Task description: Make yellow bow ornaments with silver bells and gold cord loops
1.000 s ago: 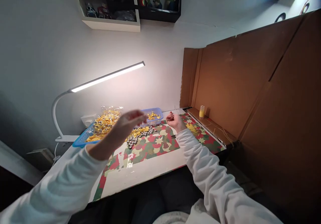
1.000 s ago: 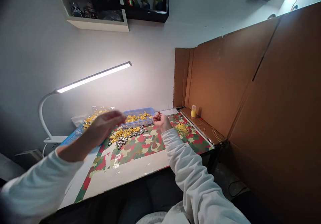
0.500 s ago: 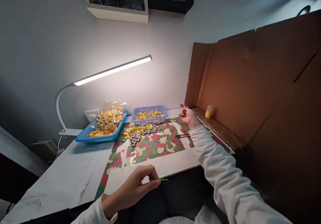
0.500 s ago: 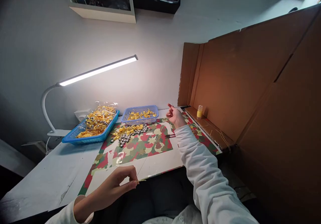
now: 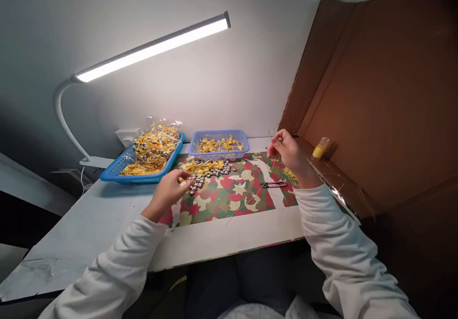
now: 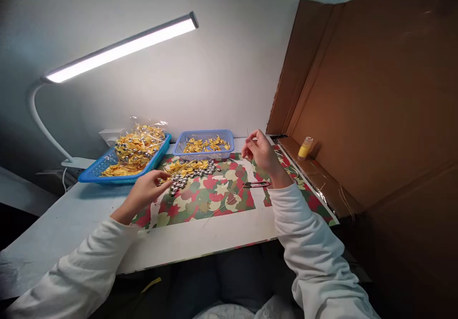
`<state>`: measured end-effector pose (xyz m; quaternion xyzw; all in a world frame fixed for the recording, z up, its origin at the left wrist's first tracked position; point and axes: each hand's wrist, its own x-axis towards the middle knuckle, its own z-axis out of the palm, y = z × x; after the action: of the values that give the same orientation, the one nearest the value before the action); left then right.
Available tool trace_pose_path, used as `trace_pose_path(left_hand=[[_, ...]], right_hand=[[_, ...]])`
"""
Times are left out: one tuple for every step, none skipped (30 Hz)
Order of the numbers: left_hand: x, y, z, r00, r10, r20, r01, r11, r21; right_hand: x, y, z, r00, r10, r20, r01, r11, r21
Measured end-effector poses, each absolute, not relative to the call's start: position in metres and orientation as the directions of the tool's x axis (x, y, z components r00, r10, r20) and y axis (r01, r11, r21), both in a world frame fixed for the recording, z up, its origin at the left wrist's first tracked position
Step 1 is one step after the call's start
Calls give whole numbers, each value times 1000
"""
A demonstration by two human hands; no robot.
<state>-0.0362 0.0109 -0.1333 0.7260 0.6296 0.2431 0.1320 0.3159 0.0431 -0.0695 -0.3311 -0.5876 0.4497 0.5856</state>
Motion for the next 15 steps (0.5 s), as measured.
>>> trace_pose_path(left_hand=[[-40,19,-134,29,975,222,877,-132,463],[-41,25,-135,4,968,251,895,-115,430],[-39,31,-135,9,963,269,908,-121,401],[-35,35,-136,37,960,278,917,-143,373],[-29,39,-137,76,957,280,921,-175,347],[-22,43,-138,116,954,278,924,-206,322],[-15,47,-138,146,950,275,927,-229,298],[-7,52,-139,168,947,273,930,-244,274],[0,57,-139,182,946,269,935,-252,251],[6,63,-140,193,945,263,939,-256,230],[12,69,-140,203,946,254,943,-258,211],[17,75,-141,212,947,243,946,-261,194],[22,81,-142,219,947,234,948,-264,178],[26,86,-143,225,948,227,950,-265,165],[31,91,-145,228,948,223,952,-265,153]], right_hand=[[312,41,-72,-123,897,424,-116,411,-904],[308,40,-76,-142,881,451,-96,442,-892],[303,39,-81,-145,871,470,-82,463,-883],[298,39,-86,-134,869,476,-74,471,-879],[293,40,-91,-117,871,476,-69,471,-879],[289,41,-97,-101,878,468,-68,463,-884],[285,42,-104,-90,888,452,-70,447,-892],[281,43,-111,-88,898,430,-73,425,-902],[278,45,-118,-92,909,406,-77,400,-913],[275,46,-125,-102,918,382,-77,376,-923],[272,47,-131,-112,926,362,-76,355,-932],[270,47,-138,-120,931,345,-74,338,-938],[268,47,-144,-127,935,332,-71,325,-943],[267,47,-149,-132,939,319,-70,312,-947],[265,47,-153,-136,942,307,-70,300,-951]])
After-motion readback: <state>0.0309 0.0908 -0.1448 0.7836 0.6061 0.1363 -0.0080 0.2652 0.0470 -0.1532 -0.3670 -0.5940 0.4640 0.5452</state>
